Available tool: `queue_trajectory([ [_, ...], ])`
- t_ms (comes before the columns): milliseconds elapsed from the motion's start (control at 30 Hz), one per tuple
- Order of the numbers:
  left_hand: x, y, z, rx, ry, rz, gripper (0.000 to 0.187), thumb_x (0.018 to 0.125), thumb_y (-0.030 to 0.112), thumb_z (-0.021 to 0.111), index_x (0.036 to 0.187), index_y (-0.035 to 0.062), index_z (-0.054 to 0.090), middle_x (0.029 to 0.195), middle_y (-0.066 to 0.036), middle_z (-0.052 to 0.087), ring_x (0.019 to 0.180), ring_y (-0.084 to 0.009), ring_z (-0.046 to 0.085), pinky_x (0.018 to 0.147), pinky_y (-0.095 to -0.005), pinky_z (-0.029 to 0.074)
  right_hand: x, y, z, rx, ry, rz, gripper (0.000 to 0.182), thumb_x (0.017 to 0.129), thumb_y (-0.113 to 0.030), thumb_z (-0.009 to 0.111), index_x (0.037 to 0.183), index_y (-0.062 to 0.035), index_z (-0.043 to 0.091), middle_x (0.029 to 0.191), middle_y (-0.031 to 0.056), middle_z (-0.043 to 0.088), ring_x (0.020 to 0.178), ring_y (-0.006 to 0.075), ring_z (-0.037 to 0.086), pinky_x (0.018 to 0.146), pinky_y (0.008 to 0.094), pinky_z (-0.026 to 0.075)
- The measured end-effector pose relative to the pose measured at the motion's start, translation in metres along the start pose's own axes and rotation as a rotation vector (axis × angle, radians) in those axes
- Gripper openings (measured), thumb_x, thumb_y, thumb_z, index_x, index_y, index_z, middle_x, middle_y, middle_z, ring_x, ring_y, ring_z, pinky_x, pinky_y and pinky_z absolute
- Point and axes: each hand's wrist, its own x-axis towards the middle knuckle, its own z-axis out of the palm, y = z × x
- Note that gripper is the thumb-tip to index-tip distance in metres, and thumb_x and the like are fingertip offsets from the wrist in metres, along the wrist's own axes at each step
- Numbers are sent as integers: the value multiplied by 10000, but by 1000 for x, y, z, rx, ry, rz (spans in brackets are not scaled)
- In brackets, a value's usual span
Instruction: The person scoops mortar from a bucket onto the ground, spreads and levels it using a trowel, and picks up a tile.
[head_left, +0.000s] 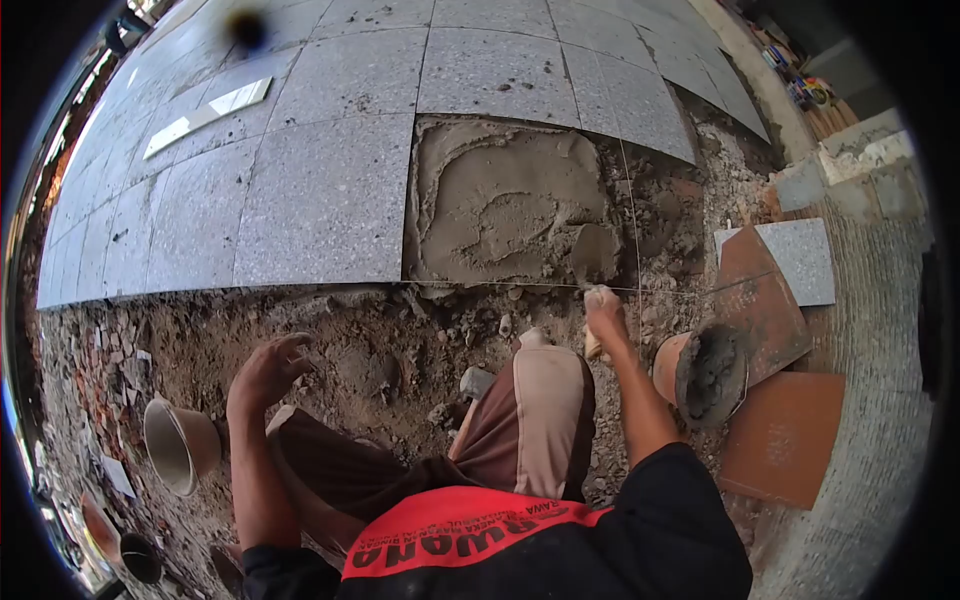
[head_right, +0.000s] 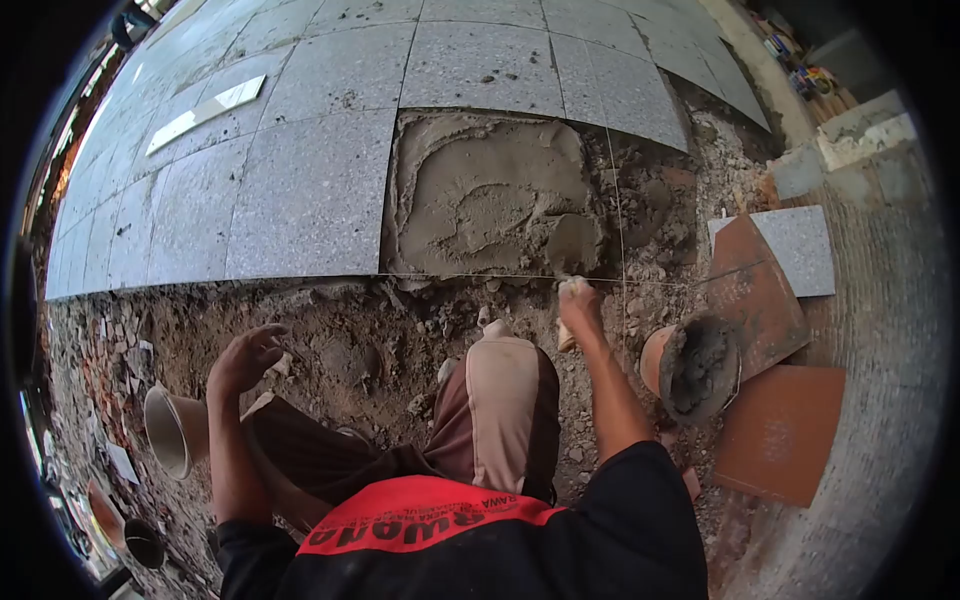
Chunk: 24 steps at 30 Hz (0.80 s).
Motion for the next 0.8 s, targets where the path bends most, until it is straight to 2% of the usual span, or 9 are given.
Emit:
queue_trajectory([
  [67,-2,7,-3,2,-2,-40,405,761,149,594,1160,106,536,950,-169,614,838,-266,608,731,-366,469,-16,-55,12,289,-118,261,300,855,-240,483,997,24,510,755,143,583,541,248,598,447,346,461],
  [100,0,9,-3,0,-9,-28,409,759,148,595,1161,105,535,961,-171,611,847,-266,606,736,-365,469,-22,-89,7,298,-189,336,311,847,-242,495,1010,22,510,796,178,597,621,312,612,525,375,483],
  [167,5,11,-2,0,-18,-4,417,753,144,598,1163,102,533,984,-175,605,865,-267,603,746,-363,470,-25,-82,40,104,-67,15,317,836,-244,502,1010,21,510,831,228,595,746,387,598,638,410,482],
  [267,10,11,1,22,-25,25,425,754,115,585,1174,108,521,973,-178,603,890,-290,592,767,-373,465,-30,-90,66,141,-116,-28,328,830,-253,502,1001,27,512,874,264,581,854,427,556,721,430,455],
  [400,4,18,0,65,-31,-34,450,761,120,599,1200,143,501,1001,-162,597,918,-291,578,810,-383,452,-20,-134,66,177,-420,-133,348,820,-264,503,1016,24,502,895,277,583,894,424,552,749,456,446],
  [633,-9,6,1,142,70,-36,429,780,157,610,1196,147,506,1024,-139,602,943,-280,578,830,-383,454,7,-131,63,216,-417,-375,375,807,-277,524,1045,12,550,881,226,613,833,362,606,737,395,469],
  [667,-13,3,1,134,80,-42,424,782,162,610,1193,143,509,1024,-139,602,947,-281,577,831,-384,453,-3,-148,40,296,-511,-90,389,801,-293,529,1066,-9,552,876,211,619,793,348,614,727,397,475],
  [767,-20,3,-6,82,38,-116,408,787,179,608,1183,133,517,1028,-140,602,956,-287,573,838,-384,449,-14,-130,31,409,-260,358,376,808,-294,518,1064,-21,550,869,207,618,765,361,610,712,411,474],
  [800,-18,-1,-7,51,29,-109,410,787,188,610,1184,136,517,1016,-145,605,959,-288,572,839,-382,447,-10,-112,46,317,-216,281,364,812,-278,521,1061,-12,546,859,182,618,721,311,609,667,386,477],
])
